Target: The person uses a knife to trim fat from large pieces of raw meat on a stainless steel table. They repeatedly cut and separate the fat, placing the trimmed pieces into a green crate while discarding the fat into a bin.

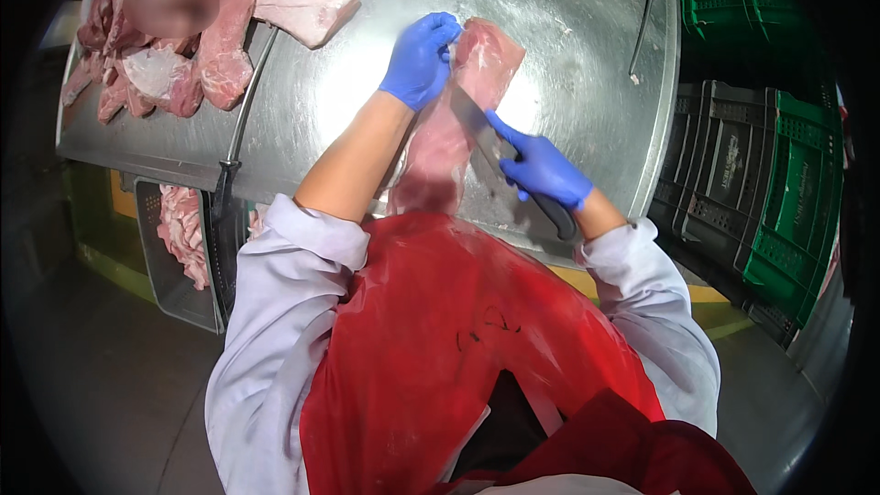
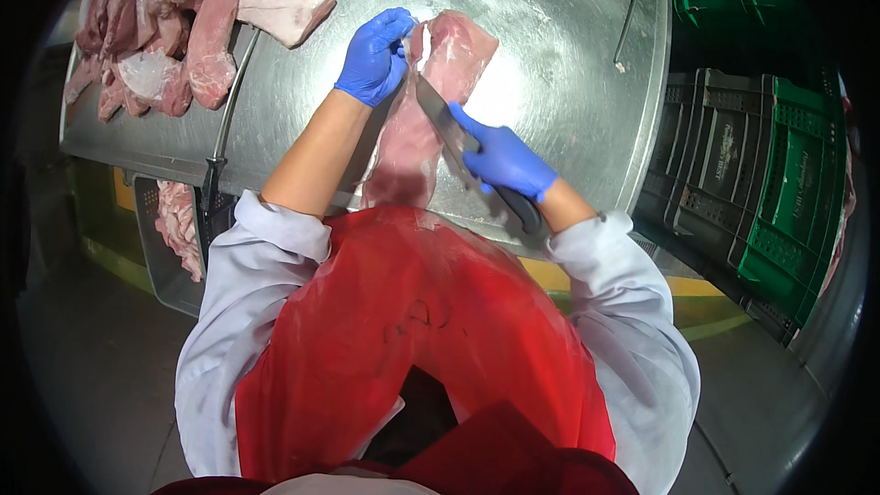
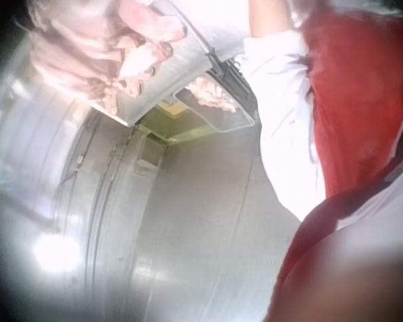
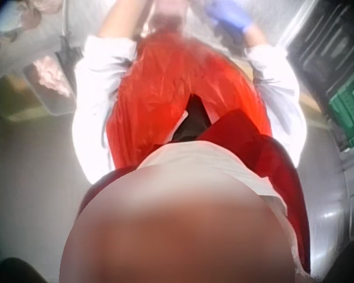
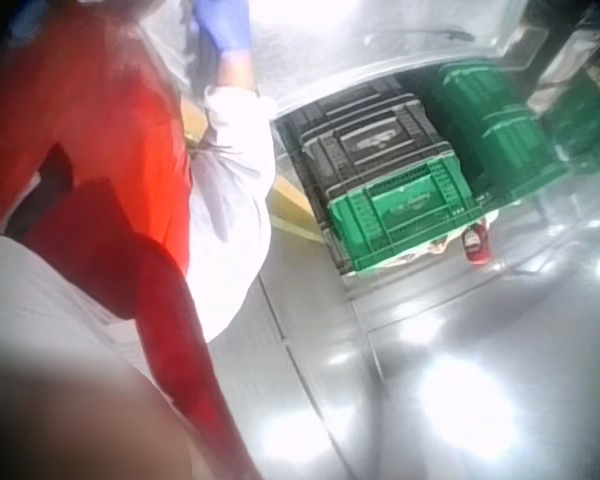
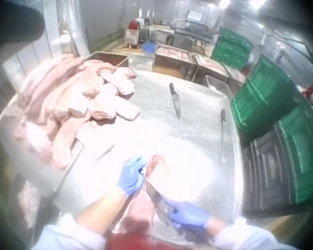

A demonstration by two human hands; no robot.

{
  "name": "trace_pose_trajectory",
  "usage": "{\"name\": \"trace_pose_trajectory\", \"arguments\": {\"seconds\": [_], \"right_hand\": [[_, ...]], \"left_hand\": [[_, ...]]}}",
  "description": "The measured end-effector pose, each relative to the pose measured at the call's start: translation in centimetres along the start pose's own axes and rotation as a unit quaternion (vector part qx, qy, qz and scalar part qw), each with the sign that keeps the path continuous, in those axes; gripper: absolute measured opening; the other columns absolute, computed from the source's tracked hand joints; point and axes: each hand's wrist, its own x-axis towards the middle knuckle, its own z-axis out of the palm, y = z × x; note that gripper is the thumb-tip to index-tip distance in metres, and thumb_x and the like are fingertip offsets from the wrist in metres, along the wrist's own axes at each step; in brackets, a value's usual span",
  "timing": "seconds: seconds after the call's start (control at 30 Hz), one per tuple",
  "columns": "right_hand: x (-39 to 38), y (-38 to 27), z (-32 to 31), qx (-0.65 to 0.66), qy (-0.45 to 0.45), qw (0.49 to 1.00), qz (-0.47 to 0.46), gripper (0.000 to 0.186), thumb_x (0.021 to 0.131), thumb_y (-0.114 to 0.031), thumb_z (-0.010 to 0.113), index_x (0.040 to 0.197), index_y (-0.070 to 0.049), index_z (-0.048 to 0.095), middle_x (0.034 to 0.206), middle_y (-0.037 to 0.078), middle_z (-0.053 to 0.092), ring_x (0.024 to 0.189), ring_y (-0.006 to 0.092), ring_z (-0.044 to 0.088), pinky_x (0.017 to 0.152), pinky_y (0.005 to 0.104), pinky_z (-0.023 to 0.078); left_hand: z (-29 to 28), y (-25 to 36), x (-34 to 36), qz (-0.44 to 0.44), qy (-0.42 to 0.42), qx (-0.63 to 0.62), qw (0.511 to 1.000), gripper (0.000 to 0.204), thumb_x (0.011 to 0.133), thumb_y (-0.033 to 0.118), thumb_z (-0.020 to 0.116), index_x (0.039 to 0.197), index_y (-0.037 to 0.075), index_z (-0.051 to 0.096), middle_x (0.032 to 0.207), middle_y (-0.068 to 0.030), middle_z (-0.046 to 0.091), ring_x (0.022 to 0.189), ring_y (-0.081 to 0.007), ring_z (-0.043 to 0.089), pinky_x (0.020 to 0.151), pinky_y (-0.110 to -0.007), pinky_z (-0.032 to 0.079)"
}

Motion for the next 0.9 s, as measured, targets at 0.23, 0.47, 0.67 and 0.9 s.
{"name": "trace_pose_trajectory", "arguments": {"seconds": [0.23, 0.47, 0.67, 0.9], "right_hand": [[2.5, -1.8, 1.8, -0.053, 0.016, 0.998, -0.027, 0.069, 0.092, -0.015, 0.054, 0.157, -0.014, 0.030, 0.079, 0.016, 0.069, 0.062, 0.0202, 0.066, 0.070, 0.0333, 0.055], [2.2, -1.4, 3.2, -0.087, 0.002, 0.995, -0.055, 0.068, 0.094, -0.019, 0.053, 0.158, -0.021, 0.028, 0.087, 0.015, 0.071, 0.061, 0.0227, 0.067, 0.068, 0.0343, 0.056], [-2.5, -1.1, 4.9, -0.036, -0.117, 0.991, -0.051, 0.071, 0.092, -0.011, 0.053, 0.158, -0.019, 0.029, 0.074, 0.010, 0.063, 0.055, 0.0135, 0.060, 0.062, 0.0318, 0.054], [1.0, -4.7, 7.2, -0.016, -0.087, 0.994, -0.064, 0.073, 0.092, -0.010, 0.051, 0.159, -0.017, 0.025, 0.074, 0.008, 0.064, 0.056, 0.0116, 0.060, 0.062, 0.0292, 0.053]], "left_hand": [[0.8, 0.7, -1.1, 0.015, -0.027, -0.124, 0.992, 0.005, 0.096, 0.005, 0.058, 0.096, 0.001, 0.062, 0.090, -0.0073, 0.062, 0.088, -0.0176, 0.061, 0.082, -0.029, 0.050], [2.4, 4.8, -2.1, 0.021, -0.026, -0.198, 0.980, 0.008, 0.096, 0.010, 0.059, 0.091, 0.004, 0.059, 0.087, -0.0094, 0.059, 0.080, -0.0230, 0.056, 0.078, -0.037, 0.048], [0.9, 8.2, -1.6, 0.077, -0.063, -0.202, 0.974, 0.010, 0.098, 0.011, 0.055, 0.090, 0.009, 0.060, 0.077, -0.0047, 0.062, 0.069, -0.0194, 0.061, 0.071, -0.034, 0.052], [6.5, 14.7, -7.0, 0.089, -0.104, -0.268, 0.954, 0.013, 0.098, 0.014, 0.053, 0.089, 0.007, 0.059, 0.070, -0.0030, 0.059, 0.061, -0.0195, 0.059, 0.065, -0.034, 0.052]]}}
